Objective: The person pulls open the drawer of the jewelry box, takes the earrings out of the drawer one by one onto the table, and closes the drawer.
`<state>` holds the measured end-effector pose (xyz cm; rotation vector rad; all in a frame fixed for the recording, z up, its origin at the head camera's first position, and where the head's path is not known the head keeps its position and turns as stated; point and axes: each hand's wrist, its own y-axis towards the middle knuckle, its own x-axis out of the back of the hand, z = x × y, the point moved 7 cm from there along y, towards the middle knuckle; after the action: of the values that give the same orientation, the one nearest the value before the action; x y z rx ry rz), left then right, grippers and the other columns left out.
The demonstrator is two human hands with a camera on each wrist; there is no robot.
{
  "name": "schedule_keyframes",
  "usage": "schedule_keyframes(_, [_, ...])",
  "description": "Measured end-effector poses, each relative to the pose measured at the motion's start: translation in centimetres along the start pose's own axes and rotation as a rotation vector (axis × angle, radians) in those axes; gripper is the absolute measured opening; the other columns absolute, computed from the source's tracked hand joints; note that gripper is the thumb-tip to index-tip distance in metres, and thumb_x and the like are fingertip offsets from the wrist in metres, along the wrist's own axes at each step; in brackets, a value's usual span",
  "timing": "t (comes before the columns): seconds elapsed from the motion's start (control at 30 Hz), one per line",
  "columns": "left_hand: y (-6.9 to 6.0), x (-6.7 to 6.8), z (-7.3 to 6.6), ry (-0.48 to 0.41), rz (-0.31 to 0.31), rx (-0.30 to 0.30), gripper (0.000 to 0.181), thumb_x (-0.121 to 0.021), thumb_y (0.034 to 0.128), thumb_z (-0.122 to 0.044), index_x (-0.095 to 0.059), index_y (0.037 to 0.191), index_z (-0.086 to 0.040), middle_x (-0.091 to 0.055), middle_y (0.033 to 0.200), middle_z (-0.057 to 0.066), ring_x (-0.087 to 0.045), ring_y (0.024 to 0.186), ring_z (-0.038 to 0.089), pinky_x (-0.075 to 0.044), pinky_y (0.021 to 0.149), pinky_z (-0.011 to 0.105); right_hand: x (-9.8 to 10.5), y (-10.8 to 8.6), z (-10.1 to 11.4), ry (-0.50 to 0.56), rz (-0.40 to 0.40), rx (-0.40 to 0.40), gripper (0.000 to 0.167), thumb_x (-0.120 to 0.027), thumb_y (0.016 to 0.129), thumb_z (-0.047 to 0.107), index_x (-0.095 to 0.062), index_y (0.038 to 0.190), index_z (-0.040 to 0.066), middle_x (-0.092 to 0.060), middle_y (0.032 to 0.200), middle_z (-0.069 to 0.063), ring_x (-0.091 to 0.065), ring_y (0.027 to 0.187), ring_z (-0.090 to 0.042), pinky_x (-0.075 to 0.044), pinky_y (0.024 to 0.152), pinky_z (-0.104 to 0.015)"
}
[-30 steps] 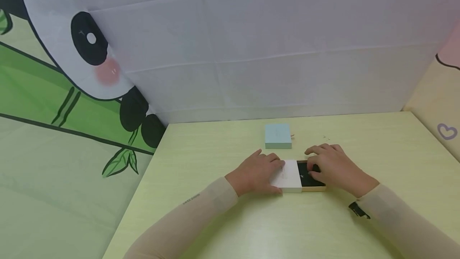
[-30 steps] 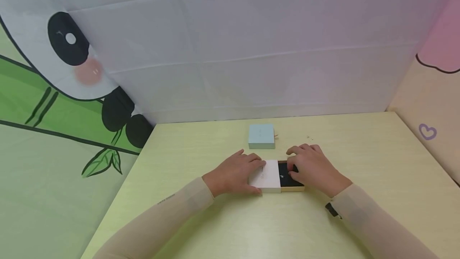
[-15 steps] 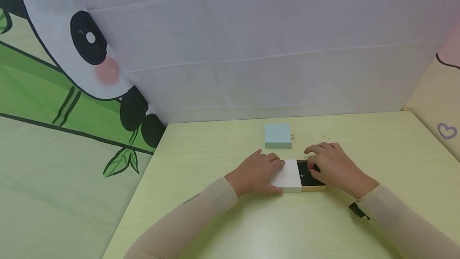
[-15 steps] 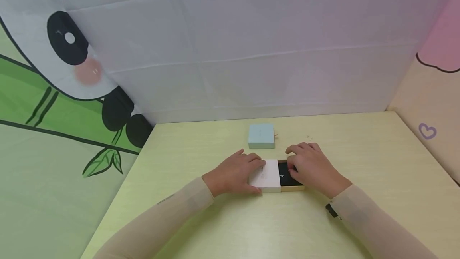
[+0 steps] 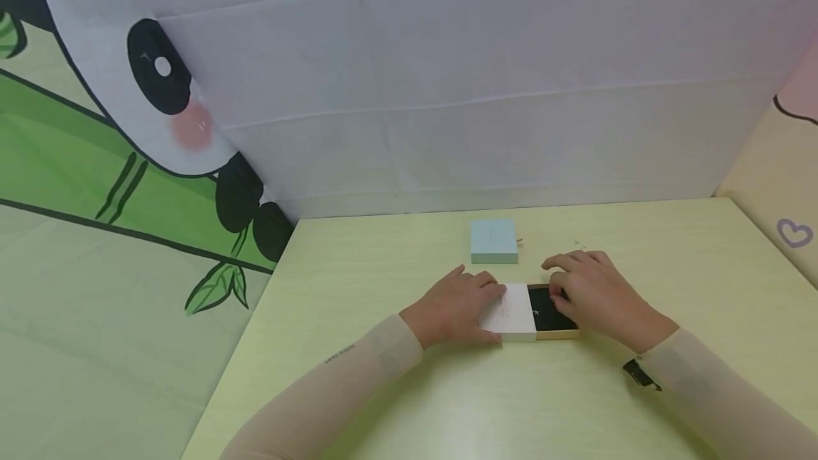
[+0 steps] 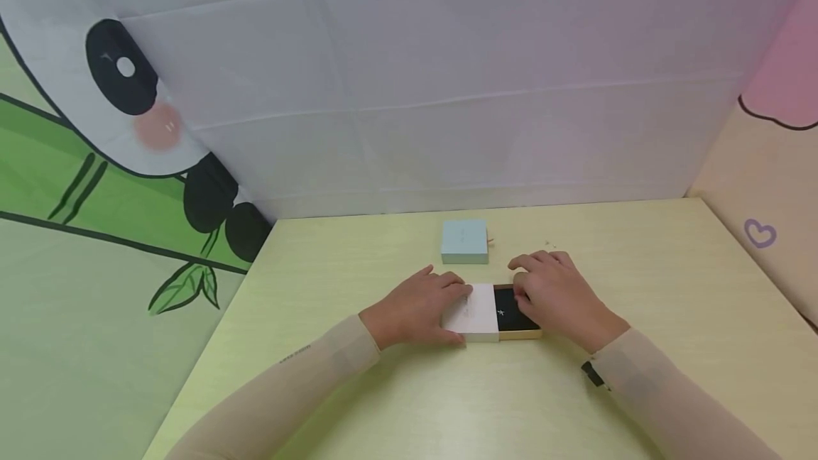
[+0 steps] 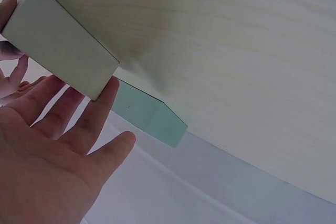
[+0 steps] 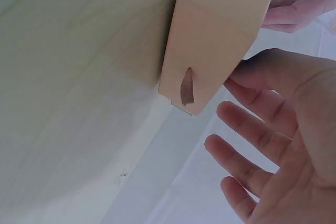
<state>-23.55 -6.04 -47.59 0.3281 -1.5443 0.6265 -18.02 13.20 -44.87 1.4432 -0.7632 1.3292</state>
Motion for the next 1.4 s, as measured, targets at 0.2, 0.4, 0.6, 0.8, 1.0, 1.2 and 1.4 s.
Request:
schedule_keyframes(0.2, [0.0, -0.1, 0.0, 0.014, -0.006, -0.008, 0.089, -0.082, 0.1027, -0.072, -0.058, 0.174, -0.024, -0.065, 0.171, -0.005, -0.067, 0.155, 0.017, -0.038, 0.148, 0.054, 0.4, -0.3, -0.4, -0.001, -0.007, -0.013, 0.026, -0.096, 0.096, 0.013, -0.08, 0.081, 0.027, -0.084, 0.142, -0.01, -0.076, 0.137, -0.042, -0.056, 0.111, -0.07])
schedule_keyframes(0.4, [0.0, -0.1, 0.0, 0.014, -0.008, -0.011, 0.088, -0.082, 0.1033, -0.071, -0.057, 0.174, -0.024, -0.065, 0.172, -0.004, -0.067, 0.156, 0.017, -0.038, 0.148, 0.054, 0.5, -0.3, -0.6, -0.01, -0.009, -0.021, 0.025, -0.098, 0.095, 0.014, -0.081, 0.081, 0.026, -0.084, 0.142, -0.01, -0.076, 0.135, -0.042, -0.057, 0.111, -0.07])
schedule_keyframes(0.6, [0.3, 0.1, 0.0, 0.012, -0.003, -0.001, 0.088, -0.082, 0.1032, -0.071, -0.058, 0.174, -0.024, -0.066, 0.171, -0.005, -0.067, 0.155, 0.017, -0.038, 0.148, 0.053, 0.4, -0.2, -1.3, -0.007, -0.022, -0.009, 0.026, -0.096, 0.095, 0.012, -0.081, 0.081, 0.027, -0.084, 0.142, -0.01, -0.076, 0.134, -0.042, -0.057, 0.111, -0.069])
schedule_keyframes(0.8, [0.7, 0.1, 0.0, 0.03, -0.006, 0.003, 0.088, -0.081, 0.1036, -0.072, -0.058, 0.174, -0.025, -0.066, 0.171, -0.005, -0.067, 0.156, 0.016, -0.04, 0.148, 0.053, 0.3, -0.2, -2.2, 0.011, -0.031, -0.006, 0.027, -0.095, 0.095, 0.011, -0.08, 0.08, 0.028, -0.084, 0.142, -0.01, -0.076, 0.135, -0.043, -0.056, 0.111, -0.069])
schedule_keyframes(1.0, [1.5, 0.3, 0.0, 0.033, -0.009, 0.009, 0.088, -0.082, 0.1039, -0.071, -0.058, 0.174, -0.023, -0.066, 0.171, -0.004, -0.067, 0.156, 0.016, -0.04, 0.147, 0.054, 0.3, 0.1, -3.3, 0.018, -0.034, 0.009, 0.027, -0.095, 0.095, 0.01, -0.08, 0.08, 0.028, -0.084, 0.142, -0.01, -0.076, 0.133, -0.044, -0.056, 0.11, -0.07])
schedule_keyframes(1.2, [2.7, 0.4, 0.2, 0.023, -0.008, 0.033, 0.09, -0.082, 0.1033, -0.072, -0.058, 0.174, -0.023, -0.066, 0.172, -0.004, -0.066, 0.157, 0.016, -0.04, 0.147, 0.054, 0.4, 0.9, -4.7, 0.021, -0.032, 0.032, 0.024, -0.095, 0.095, 0.011, -0.082, 0.083, 0.026, -0.084, 0.142, -0.011, -0.076, 0.132, -0.044, -0.056, 0.109, -0.071])
schedule_keyframes(1.4, [3.8, 0.6, 0.4, 0.012, -0.008, 0.054, 0.089, -0.082, 0.1035, -0.071, -0.058, 0.174, -0.022, -0.066, 0.171, -0.003, -0.065, 0.157, 0.017, -0.04, 0.147, 0.055, 0.2, 1.7, -6.4, 0.028, -0.032, 0.048, 0.022, -0.096, 0.095, 0.012, -0.083, 0.083, 0.026, -0.084, 0.142, -0.012, -0.076, 0.133, -0.045, -0.056, 0.109, -0.071])
